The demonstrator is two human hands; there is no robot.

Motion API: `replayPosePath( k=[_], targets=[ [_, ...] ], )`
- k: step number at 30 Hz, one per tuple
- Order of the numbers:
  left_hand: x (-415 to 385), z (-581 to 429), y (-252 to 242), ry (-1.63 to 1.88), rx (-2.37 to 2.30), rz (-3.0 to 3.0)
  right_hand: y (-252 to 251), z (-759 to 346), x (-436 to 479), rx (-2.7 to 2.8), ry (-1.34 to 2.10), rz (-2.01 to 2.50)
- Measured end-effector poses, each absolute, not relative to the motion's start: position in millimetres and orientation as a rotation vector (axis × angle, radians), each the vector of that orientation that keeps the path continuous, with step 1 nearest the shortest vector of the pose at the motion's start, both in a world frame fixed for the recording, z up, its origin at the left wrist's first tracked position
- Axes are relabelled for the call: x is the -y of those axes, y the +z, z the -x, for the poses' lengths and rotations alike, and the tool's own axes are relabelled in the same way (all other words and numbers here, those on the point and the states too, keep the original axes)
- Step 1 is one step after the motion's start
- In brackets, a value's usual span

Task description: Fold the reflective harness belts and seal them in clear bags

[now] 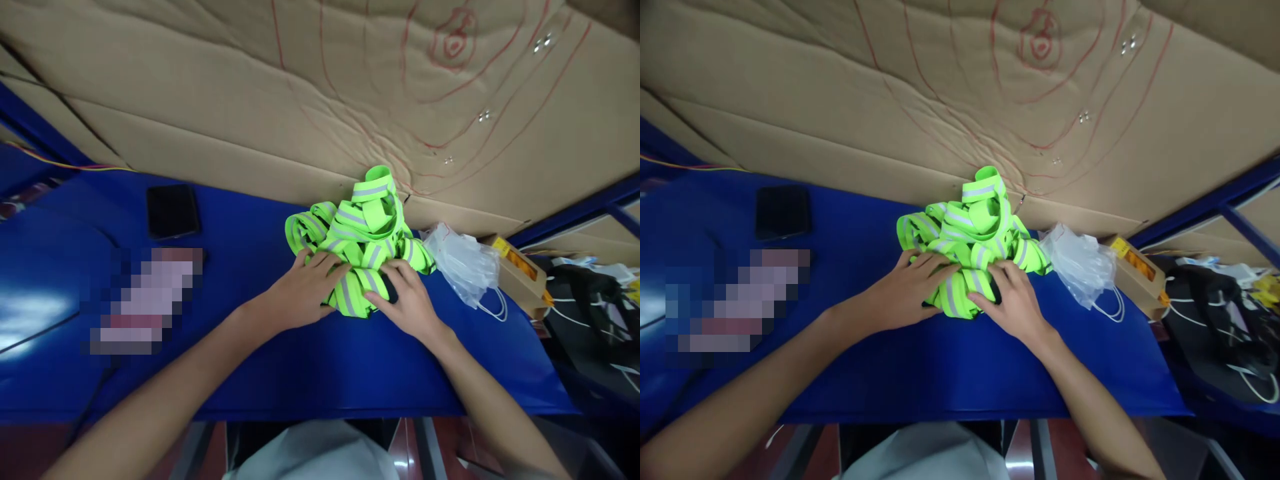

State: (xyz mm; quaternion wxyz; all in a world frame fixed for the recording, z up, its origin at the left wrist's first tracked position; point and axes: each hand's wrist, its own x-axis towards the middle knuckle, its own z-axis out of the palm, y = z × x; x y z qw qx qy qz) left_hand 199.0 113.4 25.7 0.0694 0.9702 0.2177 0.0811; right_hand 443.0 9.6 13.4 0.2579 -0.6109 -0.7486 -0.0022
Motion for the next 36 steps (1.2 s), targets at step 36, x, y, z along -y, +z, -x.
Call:
replayPosePath(
  k=[36],
  targets=[
    [-112, -182, 37, 0.149, -0.399, -2.423, 26, -419, 10, 2.312, 0.224, 1.476]
  ],
)
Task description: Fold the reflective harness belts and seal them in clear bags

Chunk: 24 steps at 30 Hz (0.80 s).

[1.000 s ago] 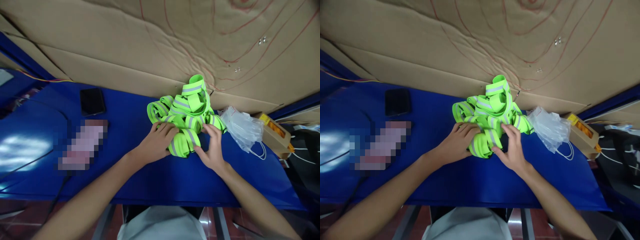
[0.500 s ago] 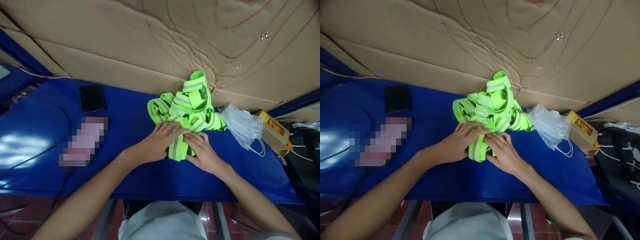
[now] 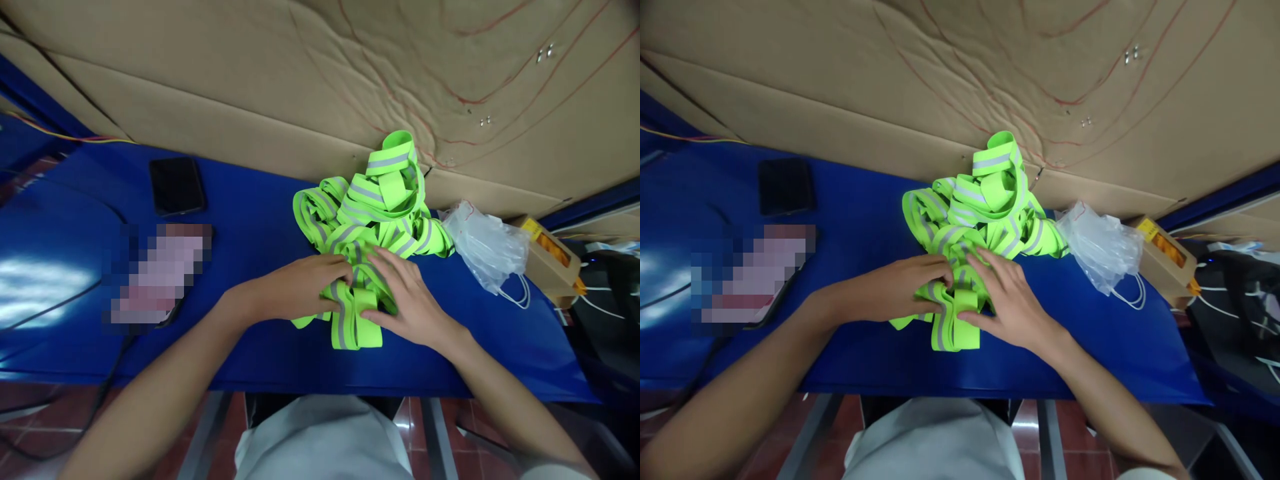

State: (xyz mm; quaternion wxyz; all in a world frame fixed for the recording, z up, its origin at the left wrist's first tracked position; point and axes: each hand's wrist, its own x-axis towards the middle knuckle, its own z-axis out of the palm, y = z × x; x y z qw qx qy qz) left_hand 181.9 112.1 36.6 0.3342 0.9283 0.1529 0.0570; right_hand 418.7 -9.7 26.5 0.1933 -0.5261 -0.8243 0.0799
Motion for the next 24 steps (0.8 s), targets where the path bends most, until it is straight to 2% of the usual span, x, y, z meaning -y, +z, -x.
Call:
replayPosePath(
  k=[4, 6, 10, 13, 16, 19, 24],
  targets=[
    [-102, -186, 37, 0.462, -0.348, -2.588, 26, -421, 9, 2.147, 0.472, 1.498],
    [-97, -188, 39, 0.532, -0.376, -2.667, 27, -422, 9, 2.166, 0.381, 1.47],
    [-99, -183, 51, 0.229, -0.26, -2.328, 29, -421, 11, 2.405, 0.02, 1.292],
    [-106, -177, 55, 0.125, -0.273, -2.146, 31, -421, 11, 2.488, 0.056, 1.203],
    [-107, -176, 46, 0.133, -0.482, -2.321, 36, -426, 10, 2.414, 0.099, 1.255],
    [-102, -178, 31, 0.137, -0.642, -2.592, 42, -436, 8, 2.398, 0.005, 1.36],
    [-97, -181, 25, 0.204, -0.609, -2.796, 50, -444, 10, 2.357, -0.115, 1.434]
  ],
)
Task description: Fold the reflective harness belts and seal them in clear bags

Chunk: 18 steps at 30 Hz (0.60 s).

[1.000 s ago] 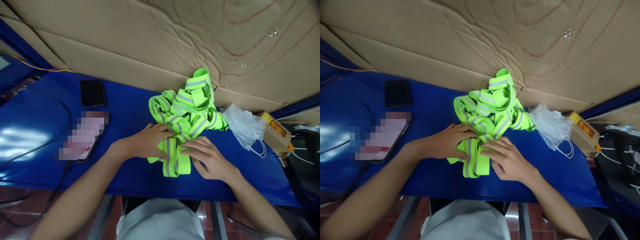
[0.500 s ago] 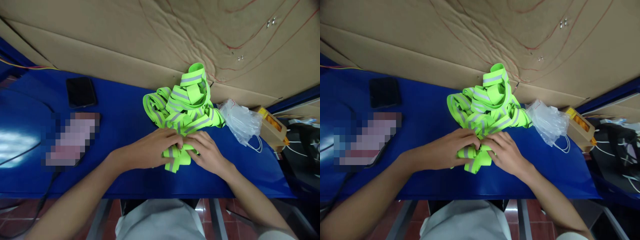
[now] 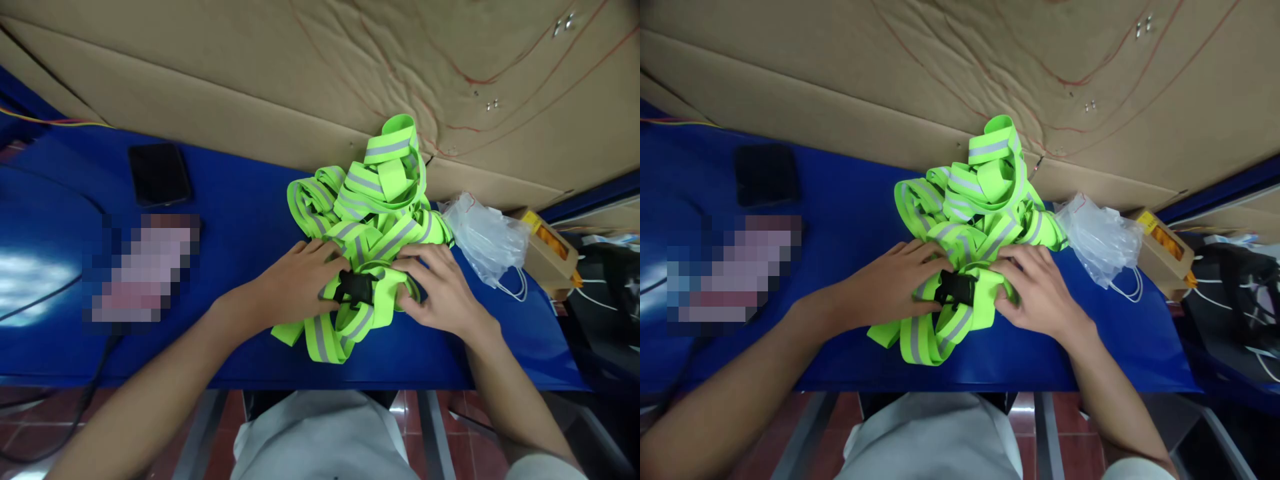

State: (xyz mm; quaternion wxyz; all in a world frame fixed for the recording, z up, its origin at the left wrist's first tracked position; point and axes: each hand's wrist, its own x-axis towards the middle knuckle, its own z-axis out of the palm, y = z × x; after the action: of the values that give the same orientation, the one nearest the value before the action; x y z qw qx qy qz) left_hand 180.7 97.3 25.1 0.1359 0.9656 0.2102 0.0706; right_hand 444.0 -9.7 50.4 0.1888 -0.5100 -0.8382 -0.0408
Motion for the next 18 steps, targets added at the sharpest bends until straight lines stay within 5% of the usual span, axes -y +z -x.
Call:
replayPosePath(
  k=[12, 18],
  targets=[
    [-97, -193, 33, 0.708, -0.431, -3.123, 36, -417, 9, 2.294, -0.07, 1.473],
    [-94, -193, 38, 0.695, -0.341, -3.284, 41, -420, 9, 2.058, 0.271, 1.426]
  ],
)
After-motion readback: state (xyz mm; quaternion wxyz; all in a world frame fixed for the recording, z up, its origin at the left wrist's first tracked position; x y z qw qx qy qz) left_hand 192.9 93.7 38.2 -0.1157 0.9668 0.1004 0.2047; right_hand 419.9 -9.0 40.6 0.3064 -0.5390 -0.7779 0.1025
